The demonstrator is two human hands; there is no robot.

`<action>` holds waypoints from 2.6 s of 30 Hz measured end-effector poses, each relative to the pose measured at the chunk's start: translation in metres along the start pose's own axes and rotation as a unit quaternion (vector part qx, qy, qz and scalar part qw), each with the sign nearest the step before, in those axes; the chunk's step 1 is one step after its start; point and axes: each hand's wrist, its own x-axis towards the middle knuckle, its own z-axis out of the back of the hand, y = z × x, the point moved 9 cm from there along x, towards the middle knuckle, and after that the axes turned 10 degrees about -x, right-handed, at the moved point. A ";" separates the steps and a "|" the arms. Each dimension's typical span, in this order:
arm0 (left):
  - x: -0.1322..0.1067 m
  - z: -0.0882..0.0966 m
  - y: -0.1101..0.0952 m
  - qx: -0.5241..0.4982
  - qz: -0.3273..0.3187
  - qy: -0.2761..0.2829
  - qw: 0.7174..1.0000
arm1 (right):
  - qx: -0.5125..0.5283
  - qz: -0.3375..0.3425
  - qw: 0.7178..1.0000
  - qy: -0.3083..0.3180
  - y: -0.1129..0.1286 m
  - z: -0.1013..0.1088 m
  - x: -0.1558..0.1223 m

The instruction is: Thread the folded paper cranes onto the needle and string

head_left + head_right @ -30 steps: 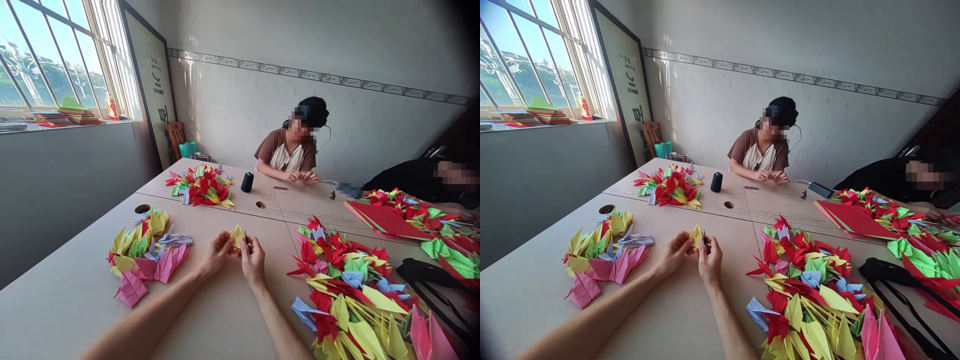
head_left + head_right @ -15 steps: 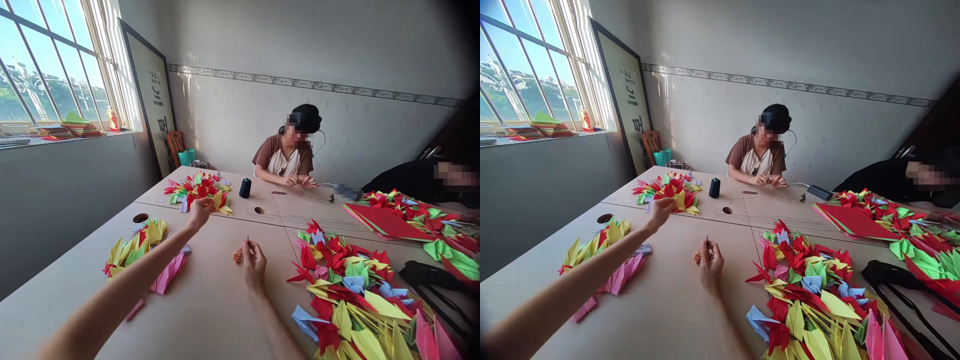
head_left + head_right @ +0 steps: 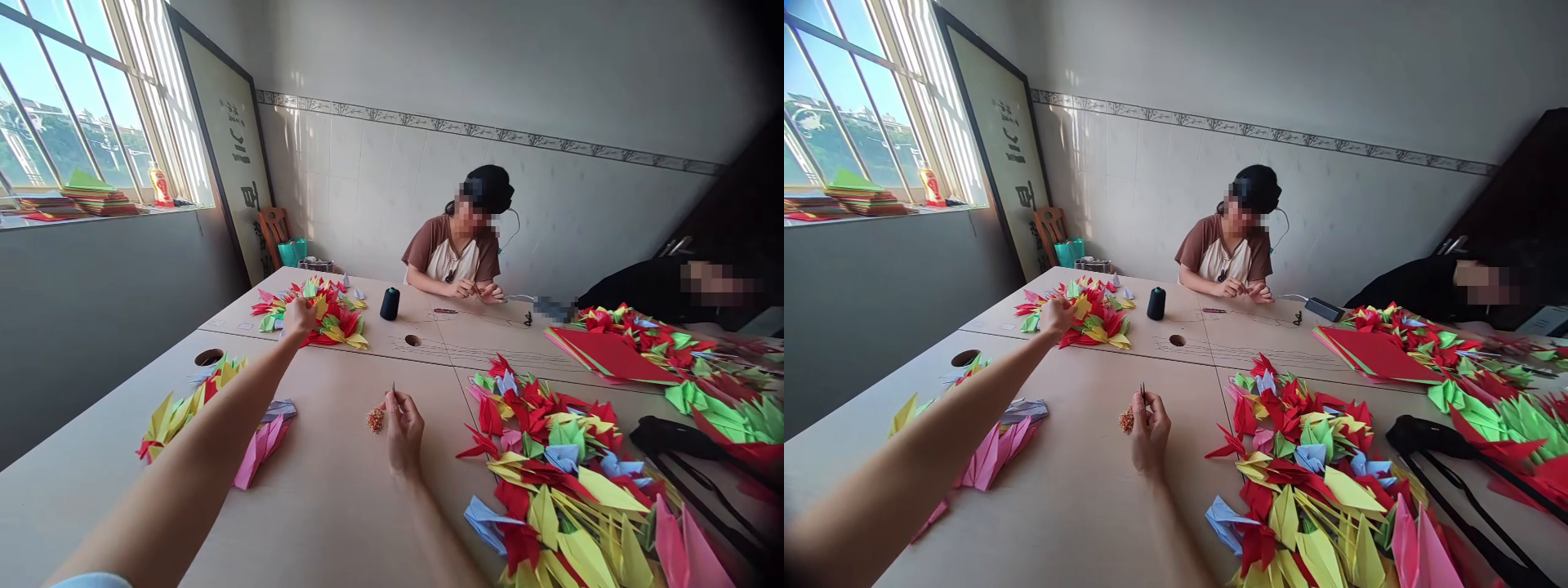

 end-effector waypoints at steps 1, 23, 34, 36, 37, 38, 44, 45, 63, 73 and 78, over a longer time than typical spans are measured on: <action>0.001 -0.001 0.001 0.017 -0.004 -0.002 1.000 | -0.004 0.001 1.000 0.002 0.001 0.000 0.000; 0.006 0.001 -0.016 0.164 -0.073 0.021 0.984 | -0.043 0.009 0.999 -0.020 0.005 0.005 0.000; -0.066 0.025 0.000 0.173 -0.088 0.338 0.921 | -0.052 0.008 0.998 -0.023 0.002 0.007 -0.003; -0.093 0.023 0.011 0.178 -0.077 0.409 0.892 | -0.052 0.013 0.998 -0.024 0.003 0.007 -0.004; -0.104 0.023 0.016 0.184 -0.070 0.436 0.878 | -0.051 0.015 0.998 -0.024 0.003 0.007 -0.004; -0.113 0.023 0.021 0.191 -0.063 0.454 0.868 | -0.051 0.015 0.998 -0.024 0.004 0.007 -0.004; -0.136 0.025 0.027 0.241 -0.085 0.445 0.859 | -0.057 0.020 0.998 -0.029 0.009 0.006 -0.006; -0.138 0.024 0.026 0.256 -0.097 0.443 0.854 | -0.058 0.021 0.998 -0.029 0.009 0.006 -0.007; -0.125 0.011 -0.046 0.083 -0.139 0.360 0.919 | -0.051 0.009 0.998 -0.027 0.005 0.007 -0.006; -0.221 -0.048 -0.022 -0.217 0.044 0.464 0.858 | -0.047 0.019 0.998 -0.024 -0.006 0.007 -0.002; -0.222 -0.054 -0.013 -0.256 0.071 0.432 0.862 | -0.080 0.053 0.995 -0.001 0.001 0.001 -0.004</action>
